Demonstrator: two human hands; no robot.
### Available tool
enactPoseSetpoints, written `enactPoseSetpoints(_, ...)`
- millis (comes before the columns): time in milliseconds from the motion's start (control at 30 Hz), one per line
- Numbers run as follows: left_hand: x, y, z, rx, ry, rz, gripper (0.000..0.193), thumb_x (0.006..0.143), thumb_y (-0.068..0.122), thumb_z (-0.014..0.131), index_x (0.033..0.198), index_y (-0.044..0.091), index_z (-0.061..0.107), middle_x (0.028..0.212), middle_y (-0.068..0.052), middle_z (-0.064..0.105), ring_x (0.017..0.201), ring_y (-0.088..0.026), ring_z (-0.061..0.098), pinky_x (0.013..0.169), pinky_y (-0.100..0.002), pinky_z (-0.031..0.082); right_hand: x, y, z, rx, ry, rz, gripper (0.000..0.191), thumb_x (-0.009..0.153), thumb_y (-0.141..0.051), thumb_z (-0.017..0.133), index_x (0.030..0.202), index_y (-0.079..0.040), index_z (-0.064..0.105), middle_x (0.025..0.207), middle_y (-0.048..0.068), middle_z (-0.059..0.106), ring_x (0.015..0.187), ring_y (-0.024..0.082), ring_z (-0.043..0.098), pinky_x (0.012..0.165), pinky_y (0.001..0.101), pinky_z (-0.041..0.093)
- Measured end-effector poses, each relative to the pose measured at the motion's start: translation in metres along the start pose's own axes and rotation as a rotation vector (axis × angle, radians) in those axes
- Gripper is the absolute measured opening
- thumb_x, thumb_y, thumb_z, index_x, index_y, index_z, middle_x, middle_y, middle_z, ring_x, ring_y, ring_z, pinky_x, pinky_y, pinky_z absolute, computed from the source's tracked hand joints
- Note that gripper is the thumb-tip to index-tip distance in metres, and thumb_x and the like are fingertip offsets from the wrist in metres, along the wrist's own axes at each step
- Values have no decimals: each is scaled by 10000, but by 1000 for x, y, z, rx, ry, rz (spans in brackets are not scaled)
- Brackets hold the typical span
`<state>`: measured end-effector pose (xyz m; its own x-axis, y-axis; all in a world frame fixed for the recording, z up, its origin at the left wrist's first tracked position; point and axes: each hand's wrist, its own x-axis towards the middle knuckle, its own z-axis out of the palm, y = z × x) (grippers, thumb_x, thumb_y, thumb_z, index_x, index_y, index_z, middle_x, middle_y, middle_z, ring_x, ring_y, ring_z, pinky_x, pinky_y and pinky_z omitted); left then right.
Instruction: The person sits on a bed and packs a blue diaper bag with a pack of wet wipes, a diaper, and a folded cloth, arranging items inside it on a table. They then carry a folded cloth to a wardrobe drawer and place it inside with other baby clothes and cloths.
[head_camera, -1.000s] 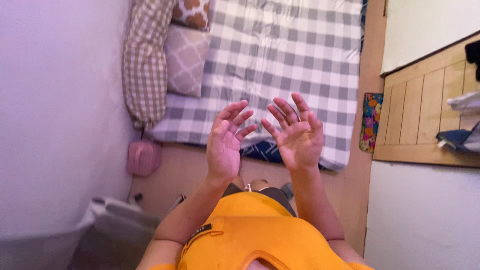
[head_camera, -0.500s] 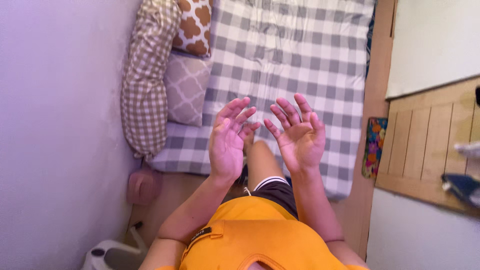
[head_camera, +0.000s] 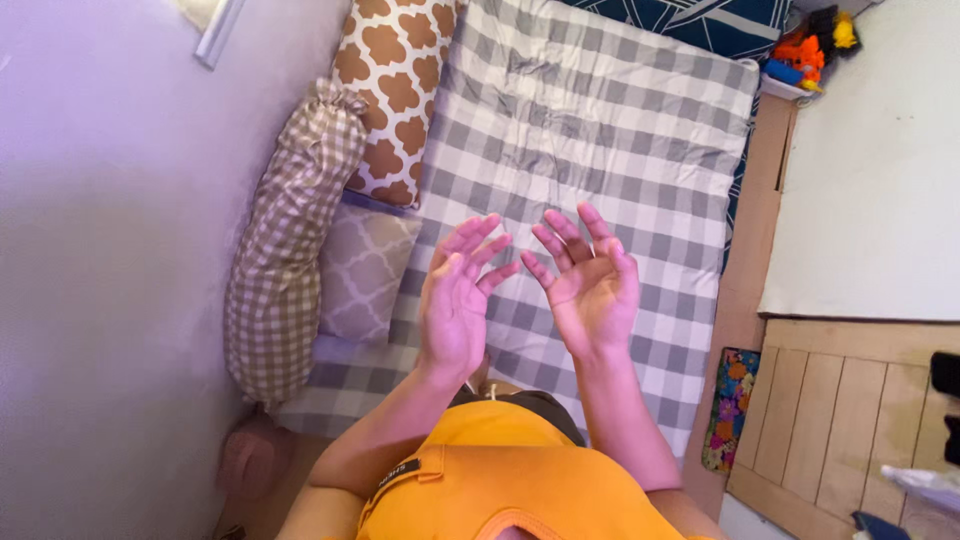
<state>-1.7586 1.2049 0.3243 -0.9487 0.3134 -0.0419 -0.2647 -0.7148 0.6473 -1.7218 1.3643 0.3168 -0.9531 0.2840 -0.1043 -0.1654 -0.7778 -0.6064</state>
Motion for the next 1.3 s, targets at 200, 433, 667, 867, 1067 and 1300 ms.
enactPoseSetpoints(200, 140, 2, -2, 5, 16, -15, 483, 1060, 272, 433, 1482, 37, 443, 1552, -175, 482, 1395, -299, 511, 1129, -482, 453, 140, -8, 8, 4, 18, 26, 621, 970, -468, 613, 1467, -115, 498, 1432, 176, 561, 1342, 331, 535, 1126, 567, 452)
enactPoseSetpoints(433, 346, 16, -8, -11, -2, -29, 489, 1050, 268, 437, 1472, 21, 453, 1538, -176, 490, 1382, -308, 519, 1116, -480, 462, 344, -11, 25, 24, 14, 23, 625, 963, -471, 615, 1471, -129, 491, 1439, 174, 558, 1345, 324, 531, 1124, 562, 439)
enactPoseSetpoints(667, 551, 49, -11, -20, -47, -11, 493, 1050, 278, 465, 1469, 17, 453, 1540, -169, 492, 1389, -302, 517, 1125, -483, 459, 553, -16, 58, 24, -21, 1, 616, 973, -468, 603, 1477, -134, 486, 1463, 161, 539, 1360, 314, 515, 1128, 561, 430)
enactPoseSetpoints(867, 676, 59, -2, -6, -38, -28, 492, 1048, 276, 467, 1468, 21, 452, 1542, -164, 490, 1394, -299, 513, 1128, -482, 457, 675, -29, 72, 19, 19, -17, 612, 974, -477, 601, 1464, -130, 482, 1444, 145, 547, 1357, 297, 516, 1137, 561, 424)
enactPoseSetpoints(1067, 792, 49, 10, 2, -7, -47, 500, 1042, 290, 473, 1471, 34, 457, 1547, -152, 492, 1402, -292, 497, 1135, -465, 437, 793, -50, 66, 25, 16, 14, 601, 984, -470, 591, 1470, -135, 478, 1450, 143, 548, 1352, 295, 507, 1143, 556, 415)
enactPoseSetpoints(1300, 970, 3, 31, -93, 14, 46, 501, 1032, 297, 500, 1466, 49, 476, 1532, -160, 505, 1378, -318, 518, 1108, -475, 451, 977, -91, 39, 62, -65, 77, 595, 989, -449, 571, 1484, -134, 473, 1459, 157, 547, 1374, 313, 503, 1156, 573, 403)
